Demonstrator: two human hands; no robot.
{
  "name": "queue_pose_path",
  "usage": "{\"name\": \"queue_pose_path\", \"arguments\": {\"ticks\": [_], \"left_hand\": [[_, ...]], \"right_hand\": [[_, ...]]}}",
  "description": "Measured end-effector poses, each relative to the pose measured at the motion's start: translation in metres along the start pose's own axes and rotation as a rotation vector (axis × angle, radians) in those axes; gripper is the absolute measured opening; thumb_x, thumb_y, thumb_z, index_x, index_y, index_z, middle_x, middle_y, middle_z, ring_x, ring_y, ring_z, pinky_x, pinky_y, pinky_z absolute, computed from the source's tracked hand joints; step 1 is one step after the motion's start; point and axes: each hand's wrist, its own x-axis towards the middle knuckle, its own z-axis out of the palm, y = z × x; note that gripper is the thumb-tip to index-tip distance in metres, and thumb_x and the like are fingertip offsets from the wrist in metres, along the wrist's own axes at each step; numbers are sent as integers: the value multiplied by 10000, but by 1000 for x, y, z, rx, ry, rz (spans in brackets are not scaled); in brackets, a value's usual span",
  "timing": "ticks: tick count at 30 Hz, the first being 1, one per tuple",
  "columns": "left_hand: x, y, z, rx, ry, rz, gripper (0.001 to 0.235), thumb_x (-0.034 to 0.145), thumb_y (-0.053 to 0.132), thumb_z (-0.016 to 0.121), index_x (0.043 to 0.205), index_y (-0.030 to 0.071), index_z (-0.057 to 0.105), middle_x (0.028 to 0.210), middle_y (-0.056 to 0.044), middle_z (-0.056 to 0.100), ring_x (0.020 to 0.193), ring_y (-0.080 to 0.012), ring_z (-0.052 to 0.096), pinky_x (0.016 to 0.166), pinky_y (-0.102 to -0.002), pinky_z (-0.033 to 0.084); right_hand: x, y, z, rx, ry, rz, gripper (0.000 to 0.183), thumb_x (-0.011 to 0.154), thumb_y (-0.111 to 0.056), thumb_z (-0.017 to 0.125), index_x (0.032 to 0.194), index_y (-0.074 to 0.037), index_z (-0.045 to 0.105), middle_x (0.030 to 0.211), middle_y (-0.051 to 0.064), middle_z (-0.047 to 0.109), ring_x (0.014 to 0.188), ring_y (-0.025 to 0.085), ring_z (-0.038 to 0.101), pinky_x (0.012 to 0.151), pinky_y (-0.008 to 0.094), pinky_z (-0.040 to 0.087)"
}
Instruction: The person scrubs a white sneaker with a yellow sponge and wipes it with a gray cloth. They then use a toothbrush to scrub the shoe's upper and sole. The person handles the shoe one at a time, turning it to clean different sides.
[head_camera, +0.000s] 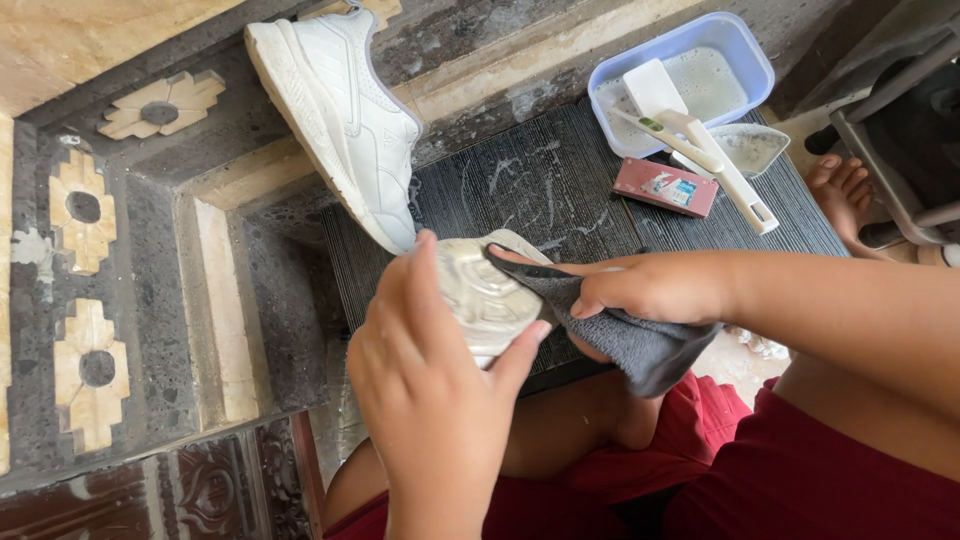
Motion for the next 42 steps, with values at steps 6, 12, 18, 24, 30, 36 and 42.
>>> {"name": "queue_pose_path", "arguments": {"ticks": [6,12,18,24,30,36,42], "left_hand": [[8,14,-13,-61,5,148,859,911,745,516,1443,70,505,1303,-71,655,1138,-239,660,897,-423,456],[9,15,-16,-3,-85,182,1297,542,631,998,1530,52,389,1396,-48,616,1249,-183,621,939,-390,432],[15,20,-15,-34,-98,180,1320,556,624,1000,1553,50,353,1397,-37,631,1259,-179,618,940,-382,412],[17,19,-12,18,-53,171,1247,543,545,999,1528,51,415,1368,-42,673,1226,-172,646,932,-389,433],[20,18,-6,-4,-52,170,1243,569,569,991,1538,62,400,1392,-35,661,1242,-179,644,942,-380,422],[19,23,-5,-34,-27,183,1136,644,526,967,1527,75,413,1378,-27,656,1249,-175,637,920,-378,413],[18,18,-14,-167,-42,222,795,890,562,681,1479,76,461,1402,-51,630,1237,-216,630,919,-396,399]], "right_hand": [[35,43,-8,625,46,-166,524,914,-321,322,612,49,537,532,172,470,437,256,388,455,374,374],[40,45,10,673,128,141,378,878,-279,456,725,23,626,669,151,616,511,255,509,517,356,459],[-3,24,21,539,43,-114,809,841,-161,465,1633,-317,404,1161,83,735,802,159,613,682,302,521],[-38,29,26,238,-146,-374,943,907,-235,451,1674,-428,-63,867,76,743,727,156,607,680,265,514],[-60,34,17,20,-110,-673,830,927,-226,443,1685,-273,109,951,55,755,769,137,633,726,240,550],[-70,34,21,-456,89,-692,847,939,-244,390,1670,-259,-37,720,3,819,464,193,724,504,310,597],[-60,45,30,-786,131,-1052,805,817,-178,575,1596,-267,390,636,130,637,500,386,602,503,465,495]]}}
